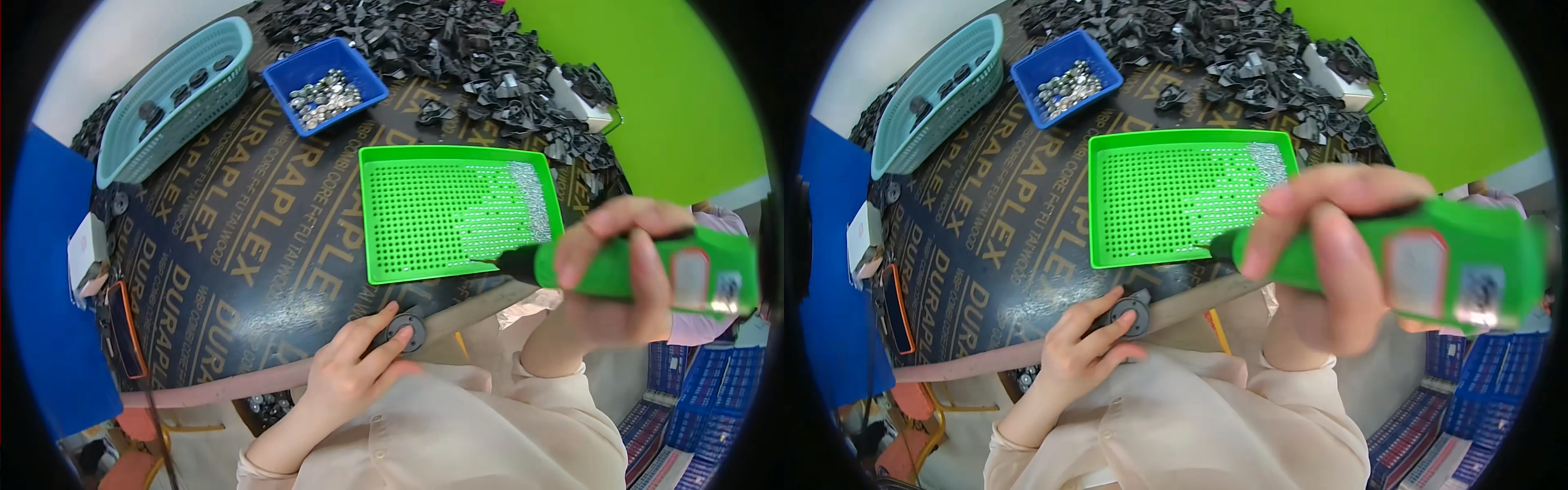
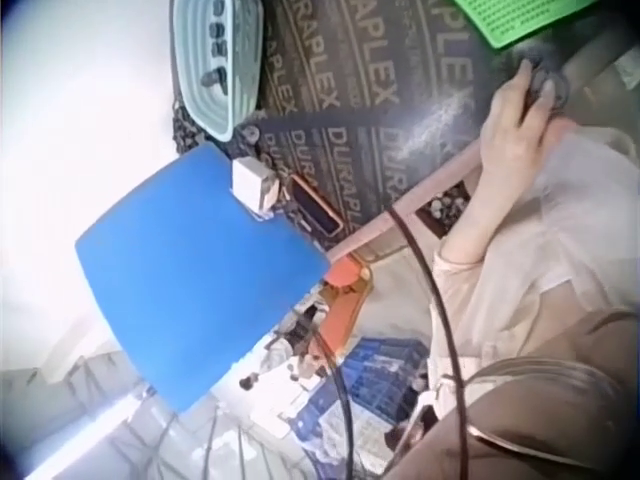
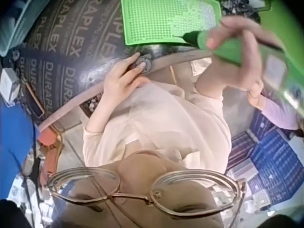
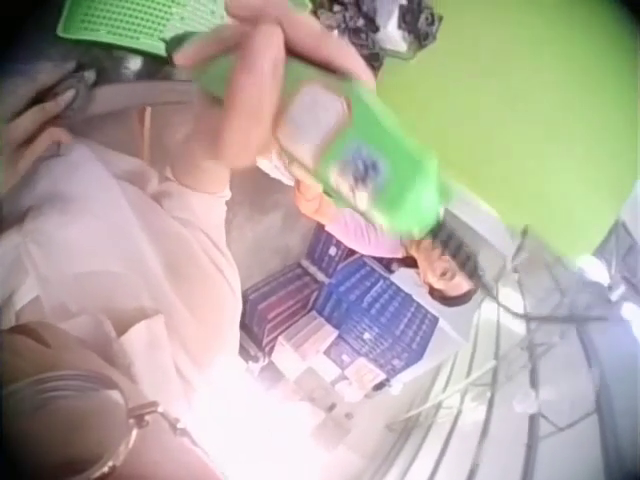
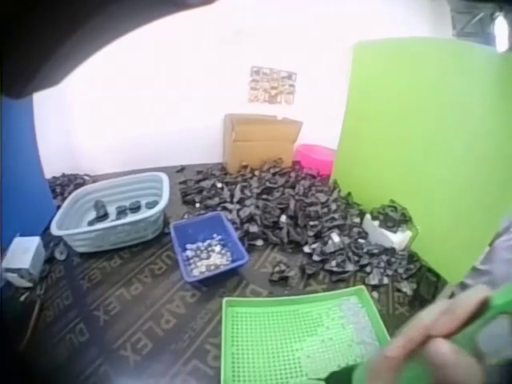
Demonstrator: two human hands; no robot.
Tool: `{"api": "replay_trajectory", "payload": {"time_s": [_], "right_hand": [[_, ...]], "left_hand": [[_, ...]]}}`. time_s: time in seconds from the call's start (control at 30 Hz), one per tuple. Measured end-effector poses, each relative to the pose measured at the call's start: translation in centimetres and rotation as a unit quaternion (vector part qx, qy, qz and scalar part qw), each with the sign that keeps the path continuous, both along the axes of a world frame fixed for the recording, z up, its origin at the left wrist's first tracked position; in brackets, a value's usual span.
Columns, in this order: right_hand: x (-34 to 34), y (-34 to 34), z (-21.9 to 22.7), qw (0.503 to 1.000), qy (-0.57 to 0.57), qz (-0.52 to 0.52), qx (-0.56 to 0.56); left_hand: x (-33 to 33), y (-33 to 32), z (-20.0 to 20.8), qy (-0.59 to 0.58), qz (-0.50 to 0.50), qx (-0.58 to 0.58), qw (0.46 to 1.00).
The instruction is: Assembling small plastic components by inserting screws using an electric screwdriver on a factory workbench.
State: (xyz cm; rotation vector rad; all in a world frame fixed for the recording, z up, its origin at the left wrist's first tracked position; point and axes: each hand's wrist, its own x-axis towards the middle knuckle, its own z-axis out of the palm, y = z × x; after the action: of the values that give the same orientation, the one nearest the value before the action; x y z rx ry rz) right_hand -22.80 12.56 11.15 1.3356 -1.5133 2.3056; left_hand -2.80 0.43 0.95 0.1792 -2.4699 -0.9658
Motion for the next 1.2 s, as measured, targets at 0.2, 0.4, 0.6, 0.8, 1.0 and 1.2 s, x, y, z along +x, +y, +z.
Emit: {"api": "replay_trajectory", "payload": {"time_s": [0.2,0.4,0.6,0.8,1.0,1.2], "right_hand": [[2.0,1.1,0.0,0.982,0.003,0.176,-0.061],[3.6,0.7,-0.7,0.975,-0.023,0.219,0.024],[4.3,-0.6,-1.3,0.974,-0.013,0.208,0.093],[3.7,-1.1,-0.9,0.954,0.028,0.282,0.102],[2.9,-1.2,-0.6,0.94,0.052,0.303,0.15],[0.9,-1.2,-0.1,0.995,-0.03,0.064,-0.076]], "left_hand": [[0.1,0.4,-1.5,0.051,0.031,-0.048,0.997],[0.0,0.4,-1.6,0.064,0.028,-0.057,0.996],[0.5,0.4,-1.8,0.056,0.044,-0.062,0.996],[0.4,0.5,-1.9,0.062,0.048,-0.075,0.994],[0.1,0.5,-1.9,0.065,0.048,-0.089,0.993],[0.2,0.9,-2.0,0.075,0.052,-0.067,0.994]]}}
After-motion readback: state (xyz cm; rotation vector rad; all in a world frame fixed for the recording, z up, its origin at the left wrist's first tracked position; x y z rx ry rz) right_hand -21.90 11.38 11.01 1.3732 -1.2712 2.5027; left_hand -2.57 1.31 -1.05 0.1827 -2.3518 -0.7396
